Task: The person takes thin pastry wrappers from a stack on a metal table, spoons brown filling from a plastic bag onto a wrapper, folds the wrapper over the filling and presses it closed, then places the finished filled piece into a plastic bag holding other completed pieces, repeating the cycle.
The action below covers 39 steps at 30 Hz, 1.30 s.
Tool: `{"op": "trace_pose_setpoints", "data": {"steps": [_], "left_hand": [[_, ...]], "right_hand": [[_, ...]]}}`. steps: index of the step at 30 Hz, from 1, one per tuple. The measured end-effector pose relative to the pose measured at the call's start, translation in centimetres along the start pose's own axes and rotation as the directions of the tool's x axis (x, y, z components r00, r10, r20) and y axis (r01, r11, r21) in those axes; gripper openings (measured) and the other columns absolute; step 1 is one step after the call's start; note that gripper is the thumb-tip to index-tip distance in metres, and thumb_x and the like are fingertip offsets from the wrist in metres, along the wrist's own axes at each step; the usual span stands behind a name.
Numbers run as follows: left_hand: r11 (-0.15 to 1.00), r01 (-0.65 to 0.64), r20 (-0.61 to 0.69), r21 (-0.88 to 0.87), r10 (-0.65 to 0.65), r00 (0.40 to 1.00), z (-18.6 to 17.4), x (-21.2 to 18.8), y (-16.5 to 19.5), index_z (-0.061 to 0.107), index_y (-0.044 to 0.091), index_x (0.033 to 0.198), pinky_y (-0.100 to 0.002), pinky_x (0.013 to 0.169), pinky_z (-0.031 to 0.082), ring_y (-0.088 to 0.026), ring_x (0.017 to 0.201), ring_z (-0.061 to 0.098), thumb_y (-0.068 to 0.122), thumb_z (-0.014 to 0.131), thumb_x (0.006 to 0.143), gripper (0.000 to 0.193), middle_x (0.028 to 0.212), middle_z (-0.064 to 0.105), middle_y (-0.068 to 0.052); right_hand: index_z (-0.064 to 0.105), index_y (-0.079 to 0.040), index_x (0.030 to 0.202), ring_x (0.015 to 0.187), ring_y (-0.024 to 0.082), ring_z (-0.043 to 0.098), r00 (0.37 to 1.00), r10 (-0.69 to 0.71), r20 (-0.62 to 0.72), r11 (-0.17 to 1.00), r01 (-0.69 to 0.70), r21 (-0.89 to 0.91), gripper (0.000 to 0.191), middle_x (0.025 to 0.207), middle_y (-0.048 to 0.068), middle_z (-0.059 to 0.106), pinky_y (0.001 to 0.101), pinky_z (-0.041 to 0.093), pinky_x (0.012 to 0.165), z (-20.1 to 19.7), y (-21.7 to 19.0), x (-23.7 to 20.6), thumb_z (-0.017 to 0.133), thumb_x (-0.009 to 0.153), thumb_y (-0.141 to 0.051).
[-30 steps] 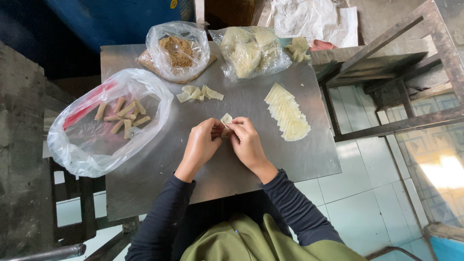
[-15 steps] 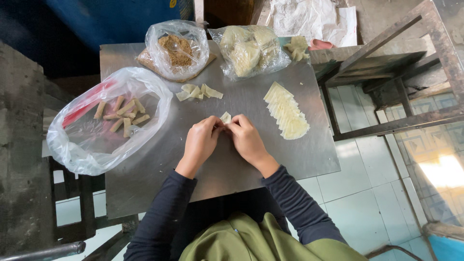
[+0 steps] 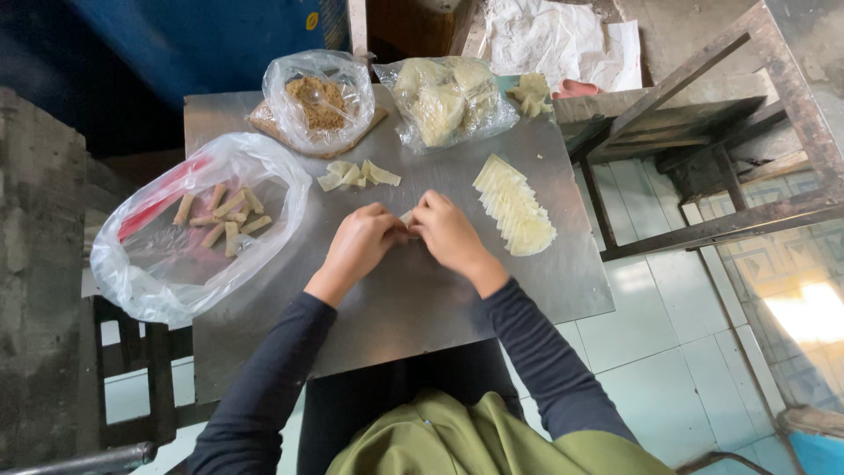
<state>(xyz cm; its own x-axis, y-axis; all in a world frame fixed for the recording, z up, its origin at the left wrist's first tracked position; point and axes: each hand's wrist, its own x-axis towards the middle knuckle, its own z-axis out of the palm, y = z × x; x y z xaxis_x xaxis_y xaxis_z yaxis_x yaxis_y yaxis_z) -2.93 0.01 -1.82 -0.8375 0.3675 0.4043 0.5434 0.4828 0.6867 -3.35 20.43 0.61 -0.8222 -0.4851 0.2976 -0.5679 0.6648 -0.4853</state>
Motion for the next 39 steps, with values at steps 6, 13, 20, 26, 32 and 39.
{"op": "trace_pose_setpoints", "data": {"steps": [6,13,20,26,32,39], "left_hand": [[0.919,-0.118,-0.054,0.377,0.150,0.987,1.3,-1.1,0.8,0.076,0.012,0.090,-0.040,0.089,0.046,-0.026,0.097,0.063,0.010,0.073,0.077,0.013,0.094,0.068,-0.005],[0.920,0.378,-0.151,0.104,-0.361,0.920,1.6,0.9,0.9,0.079,0.018,0.084,-0.047,0.081,0.042,-0.027,0.093,0.062,0.025,0.082,0.076,0.011,0.088,0.067,-0.001],[0.959,0.106,-0.213,0.263,-0.049,0.976,2.3,-0.9,1.1,0.079,0.019,0.090,-0.045,0.088,0.039,-0.025,0.098,0.060,0.019,0.079,0.080,0.009,0.092,0.065,0.000],[0.895,0.411,-0.360,0.173,-0.331,0.872,3.9,0.5,1.4,0.078,0.019,0.084,-0.047,0.082,0.035,-0.027,0.097,0.057,0.027,0.083,0.076,0.011,0.092,0.064,-0.001],[0.926,0.204,-0.290,0.318,-0.110,0.951,2.6,-0.4,1.6,0.078,0.023,0.086,-0.046,0.085,0.034,-0.024,0.100,0.055,0.024,0.079,0.079,0.007,0.097,0.060,0.001],[0.856,0.490,-0.458,0.164,-0.374,0.806,5.2,1.5,1.4,0.072,0.014,0.087,-0.051,0.082,0.031,-0.036,0.108,0.048,0.024,0.078,0.079,0.014,0.113,0.056,-0.012]], "right_hand": [[0.072,-0.009,0.092,0.098,0.028,0.061,0.969,-0.033,-0.244,0.976,-0.021,-0.217,0.010,0.100,0.006,0.060,0.0424,0.047,0.087,1.7,-1.1,-2.6,0.078,0.083,-0.008],[0.076,-0.015,0.084,0.100,0.029,0.056,0.901,0.362,-0.239,0.932,-0.356,0.070,0.013,0.097,0.007,0.055,0.0408,0.045,0.088,1.7,0.0,-0.6,0.084,0.075,-0.019],[0.077,-0.019,0.093,0.109,0.029,0.055,0.966,0.094,-0.243,0.985,-0.127,-0.121,0.008,0.109,0.004,0.056,0.0444,0.039,0.095,2.0,0.3,-2.3,0.077,0.085,-0.016],[0.077,-0.019,0.084,0.107,0.029,0.050,0.830,0.382,-0.406,0.911,-0.412,0.016,0.011,0.103,0.005,0.054,0.0467,0.035,0.095,3.6,0.1,-0.8,0.085,0.077,-0.021],[0.078,-0.021,0.089,0.108,0.028,0.051,0.947,0.207,-0.245,0.973,-0.226,-0.054,0.014,0.108,0.003,0.055,0.0467,0.034,0.095,2.1,0.8,-1.6,0.083,0.077,-0.019],[0.075,-0.022,0.089,0.109,0.031,0.049,0.803,0.396,-0.446,0.883,-0.466,-0.055,0.013,0.106,0.006,0.052,0.0484,0.035,0.093,4.4,1.0,0.3,0.083,0.079,-0.023]]}}
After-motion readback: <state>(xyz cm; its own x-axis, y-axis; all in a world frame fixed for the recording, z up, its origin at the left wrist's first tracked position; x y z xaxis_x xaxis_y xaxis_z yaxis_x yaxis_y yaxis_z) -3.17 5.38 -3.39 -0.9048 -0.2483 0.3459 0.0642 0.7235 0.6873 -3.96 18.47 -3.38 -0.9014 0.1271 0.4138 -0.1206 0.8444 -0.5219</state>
